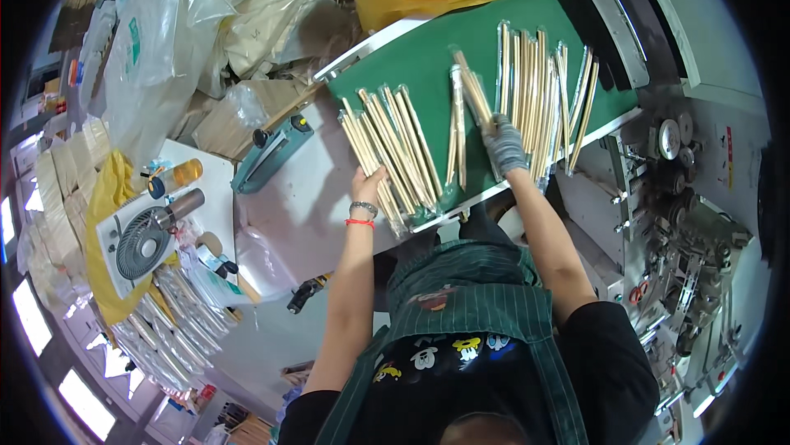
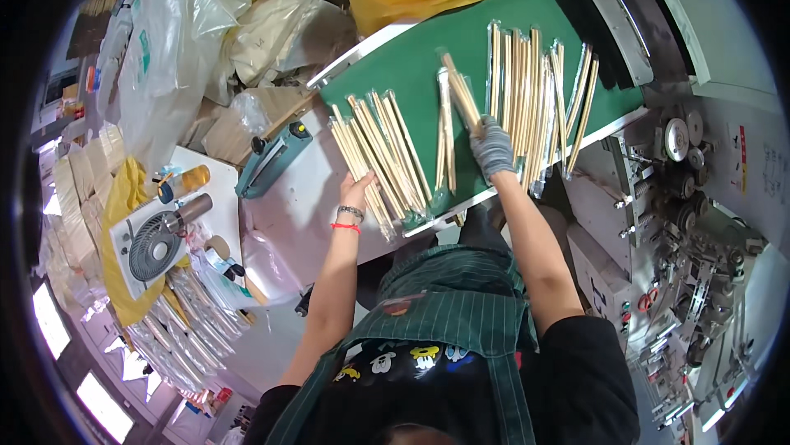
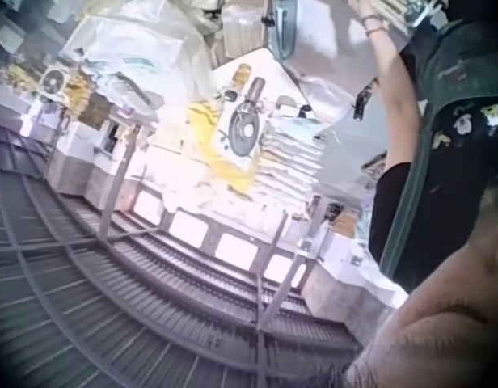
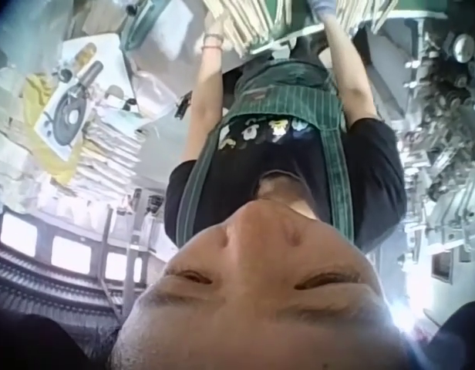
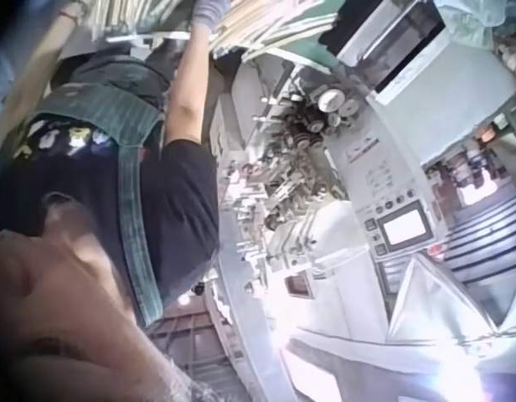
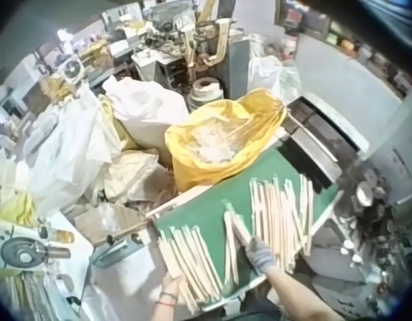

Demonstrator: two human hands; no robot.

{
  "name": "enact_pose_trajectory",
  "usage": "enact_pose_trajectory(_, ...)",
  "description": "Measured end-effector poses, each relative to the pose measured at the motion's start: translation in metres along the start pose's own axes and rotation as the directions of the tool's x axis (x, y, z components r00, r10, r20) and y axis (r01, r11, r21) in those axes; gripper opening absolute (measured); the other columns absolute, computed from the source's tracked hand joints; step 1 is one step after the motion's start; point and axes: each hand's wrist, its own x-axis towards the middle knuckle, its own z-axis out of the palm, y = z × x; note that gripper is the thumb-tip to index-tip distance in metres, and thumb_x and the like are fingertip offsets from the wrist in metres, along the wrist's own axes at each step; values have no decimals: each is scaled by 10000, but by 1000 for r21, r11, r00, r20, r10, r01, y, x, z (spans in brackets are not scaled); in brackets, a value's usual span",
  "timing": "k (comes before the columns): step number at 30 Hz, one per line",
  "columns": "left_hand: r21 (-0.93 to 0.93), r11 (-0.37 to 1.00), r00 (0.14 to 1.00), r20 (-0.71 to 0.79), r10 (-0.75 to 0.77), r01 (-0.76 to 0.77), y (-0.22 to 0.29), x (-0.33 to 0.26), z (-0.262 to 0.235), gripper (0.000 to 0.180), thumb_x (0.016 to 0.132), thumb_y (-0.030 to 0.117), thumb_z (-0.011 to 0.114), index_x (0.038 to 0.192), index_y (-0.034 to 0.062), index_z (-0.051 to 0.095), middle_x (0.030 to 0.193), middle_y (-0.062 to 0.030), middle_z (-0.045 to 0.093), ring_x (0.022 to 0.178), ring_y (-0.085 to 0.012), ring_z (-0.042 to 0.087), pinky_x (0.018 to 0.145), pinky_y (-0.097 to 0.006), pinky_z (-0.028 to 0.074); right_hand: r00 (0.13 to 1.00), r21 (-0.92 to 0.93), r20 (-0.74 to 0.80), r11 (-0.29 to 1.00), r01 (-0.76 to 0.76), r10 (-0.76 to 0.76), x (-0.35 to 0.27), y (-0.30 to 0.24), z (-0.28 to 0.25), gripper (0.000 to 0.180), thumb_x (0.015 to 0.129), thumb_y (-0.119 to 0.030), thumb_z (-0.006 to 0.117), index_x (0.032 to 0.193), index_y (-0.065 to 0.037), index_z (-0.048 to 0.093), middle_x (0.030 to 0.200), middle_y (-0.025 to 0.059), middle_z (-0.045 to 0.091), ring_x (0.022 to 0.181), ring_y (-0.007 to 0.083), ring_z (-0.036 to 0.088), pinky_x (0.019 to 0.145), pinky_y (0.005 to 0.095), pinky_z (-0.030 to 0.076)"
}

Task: Packaging bundles of wooden chopsticks into plastic bags and organizing them on a conveyor belt.

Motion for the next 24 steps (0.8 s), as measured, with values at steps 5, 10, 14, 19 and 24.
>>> enact_pose_trajectory(5, -54, 998, 1000, 8, -29, 29, 1, -2, -4, 162, 723, 21, 530, 869, 18, 461, 732, -35, 533, 587, -102, 496, 530, -226, 422, 986, -48, 98, 990, -133, 137, 6, 8, -18, 384, 704, -100, 464, 1078, -47, 397, 887, 210, 515, 794, 322, 515, 641, 378, 409)
enact_pose_trajectory(10, -50, 998, 999, -17, -31, 30, 1, -2, 0, 160, 725, 37, 538, 864, 16, 462, 749, -36, 534, 604, -109, 502, 552, -228, 427, 911, -247, -100, 897, 366, -400, -15, -40, -8, 545, 627, -119, 532, 1129, -15, 347, 1122, 187, 379, 1066, 326, 335, 911, 357, 266)
enact_pose_trajectory(14, -57, 998, 1000, -13, -24, 23, 0, -1, 3, 167, 740, 92, 542, 866, 12, 467, 740, -46, 539, 615, -121, 522, 547, -232, 441, 734, -62, 298, 755, 653, -610, -48, -76, 36, 486, 607, -266, 586, 1063, -139, 475, 1237, 115, 272, 1139, 302, 244, 936, 401, 180)
enact_pose_trajectory(19, -154, 982, 993, -34, -113, 106, 3, -2, 0, 269, 776, 237, 512, 914, 11, 464, 722, -51, 540, 604, -131, 533, 540, -244, 451, 939, -444, 223, 830, 337, -262, -41, -51, 27, 396, 638, -272, 523, 1023, -183, 505, 1288, 72, 206, 1190, 308, 126, 913, 522, 38)
enact_pose_trajectory(24, -175, 980, 994, -48, -100, 90, -6, 4, -6, 269, 763, 217, 532, 924, 9, 473, 799, -55, 546, 698, -128, 530, 632, -243, 435, 935, -255, 79, 900, 354, -346, -34, -64, 16, 467, 606, -230, 587, 1042, -119, 465, 1208, 155, 302, 1141, 310, 235, 922, 448, 158)
